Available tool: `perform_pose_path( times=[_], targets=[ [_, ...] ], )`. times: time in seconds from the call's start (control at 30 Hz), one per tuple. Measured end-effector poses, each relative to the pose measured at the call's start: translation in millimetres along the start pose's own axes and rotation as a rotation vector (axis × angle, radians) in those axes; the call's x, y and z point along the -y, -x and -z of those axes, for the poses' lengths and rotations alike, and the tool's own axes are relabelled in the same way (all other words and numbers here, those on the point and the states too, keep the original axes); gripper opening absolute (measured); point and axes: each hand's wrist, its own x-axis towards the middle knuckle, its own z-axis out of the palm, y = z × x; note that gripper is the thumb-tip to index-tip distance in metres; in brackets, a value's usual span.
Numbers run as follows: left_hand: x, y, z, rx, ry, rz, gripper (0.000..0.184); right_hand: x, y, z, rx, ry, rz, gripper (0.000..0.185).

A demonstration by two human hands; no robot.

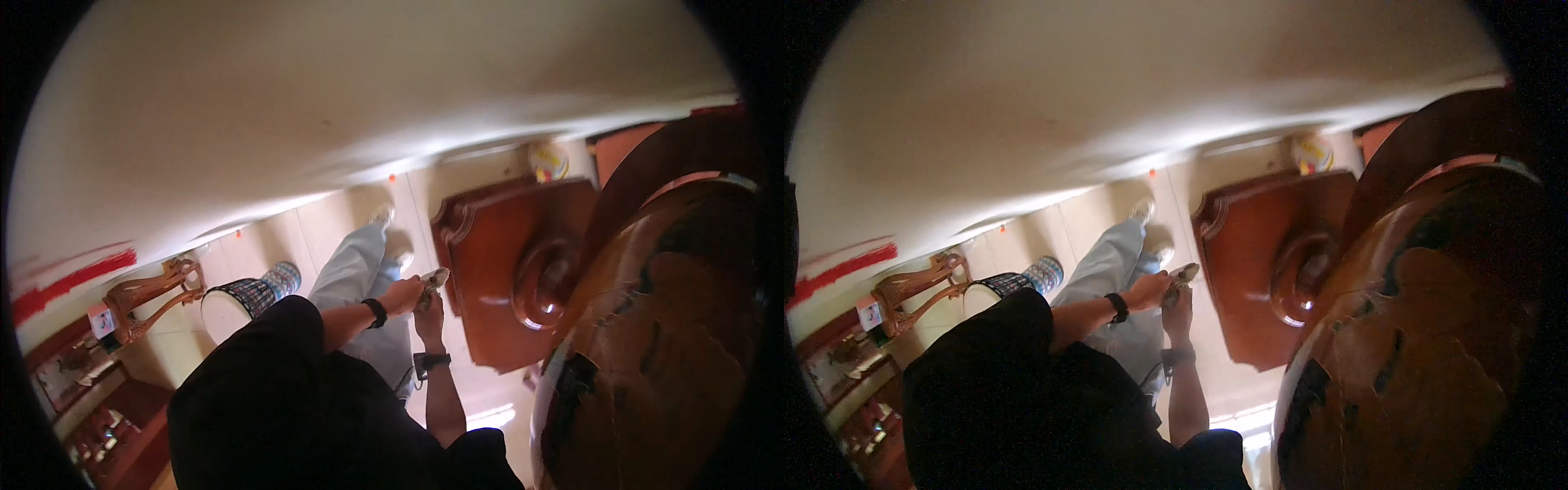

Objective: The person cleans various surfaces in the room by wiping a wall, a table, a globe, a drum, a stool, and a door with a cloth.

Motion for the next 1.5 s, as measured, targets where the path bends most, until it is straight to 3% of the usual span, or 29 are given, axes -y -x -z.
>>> perform_pose_path(
  times=[0.03,0.07,0.13,0.17,0.23,0.3,0.37,0.57,0.63,0.7,0.77,0.83,0.9,0.97,1.0,1.03,1.07,1.1,1.17,1.23,1.27,1.33,1.37,1.4,1.47,1.5],
  targets=[
    [-22.8,6.0,28.8,-0.04,0.025,-0.003,0.03,23.0,-7.6,13.7,-0.048,0.004,0.067,0.044],
    [-40.4,12.6,56.3,-0.125,0.031,-0.058,0.031,32.6,-17.7,22.2,-0.028,-0.036,-0.008,0.049],
    [-74.1,28.2,109.7,-0.294,0.052,-0.163,0.035,61.0,-36.3,37.6,-0.108,-0.104,0.132,0.053],
    [-89.9,44.2,136.2,-0.454,0.103,-0.289,0.035,87.3,-42.7,46.9,-0.132,-0.163,0.14,0.054],
    [-123.8,73.3,194.4,-0.578,0.107,-0.456,0.037,186.1,-44.7,79.7,-0.09,-0.764,0.166,0.053],
    [-148.2,119.5,247.4,-0.688,0.093,-0.589,0.043,302.7,-17.3,98.9,-0.098,-0.844,0.278,0.052],
    [-163.0,168.2,287.6,-0.886,0.055,-0.728,0.046,400.9,19.2,106.4,-0.217,-0.383,0.51,0.051],
    [-160.4,292.8,367.7,-1.38,-0.151,-1.023,0.05,459.6,-10.8,53.7,-0.355,-0.243,1.102,0.068],
    [-138.5,323.2,379.9,-1.469,-0.153,-0.957,0.049,508.2,-9.5,13.5,-0.213,-0.499,1.094,0.072],
    [-111.7,352.6,386.7,-1.527,-0.129,-0.826,0.049,537.7,-11.5,-31.2,-0.222,-0.396,1.146,0.072],
    [-77.2,377.2,391.5,-1.541,-0.117,-0.633,0.054,550.1,-8.4,-76.2,-0.316,0.104,1.204,0.066],
    [-38.0,397.9,393.2,-1.527,-0.061,-0.513,0.057,538.1,-7.7,-139.8,-0.01,0.24,0.936,0.068],
    [6.1,408.0,380.3,-1.501,-0.002,-0.419,0.059,499.2,-20.9,-209.9,0.12,0.057,0.992,0.07],
    [30.8,429.2,372.6,-1.527,-0.012,-0.32,0.057,525.0,22.6,-230.2,-0.172,-0.1,1.28,0.07],
    [43.2,438.7,370.1,-1.54,-0.018,-0.275,0.056,549.7,43.2,-226.2,-0.115,-0.022,1.305,0.07],
    [56.3,441.8,367.4,-1.522,0.138,-0.274,0.061,570.7,53.3,-222.8,-0.059,0.058,1.327,0.07],
    [59.6,453.0,372.3,-1.605,0.147,-0.345,0.052,595.1,60.9,-223.1,-0.013,0.139,1.346,0.069],
    [50.9,461.3,381.9,-1.637,0.1,-0.409,0.046,616.5,68.1,-213.6,0.121,-0.021,1.281,0.066],
    [35.9,461.2,398.7,-1.688,-0.047,-0.535,0.034,627.3,62.3,-204.4,0.061,-0.192,1.246,0.06],
    [25.8,448.0,411.5,-1.609,-0.048,-0.592,0.044,617.9,47.9,-187.0,0.023,-0.007,1.293,0.056],
    [18.6,442.6,418.6,-1.58,-0.047,-0.607,0.052,607.0,47.7,-178.6,0.162,0.122,1.069,0.055],
    [17.6,429.8,426.3,-1.556,-0.174,-0.65,0.054,534.5,1.6,-195.1,0.048,0.112,1.168,0.05],
    [14.3,427.5,427.7,-1.486,-0.091,-0.662,0.053,499.2,-20.6,-203.2,-0.014,0.108,1.214,0.048],
    [14.4,423.1,424.7,-1.461,-0.082,-0.658,0.052,476.6,-42.4,-220.3,0.152,-0.299,0.985,0.043],
    [20.7,416.4,415.6,-1.421,-0.072,-0.645,0.049,461.5,-44.6,-236.6,0.207,-0.502,0.751,0.039],
    [35.6,405.4,404.8,-1.32,-0.076,-0.556,0.046,458.5,-36.9,-241.8,0.116,-0.314,0.779,0.039]
  ],
)
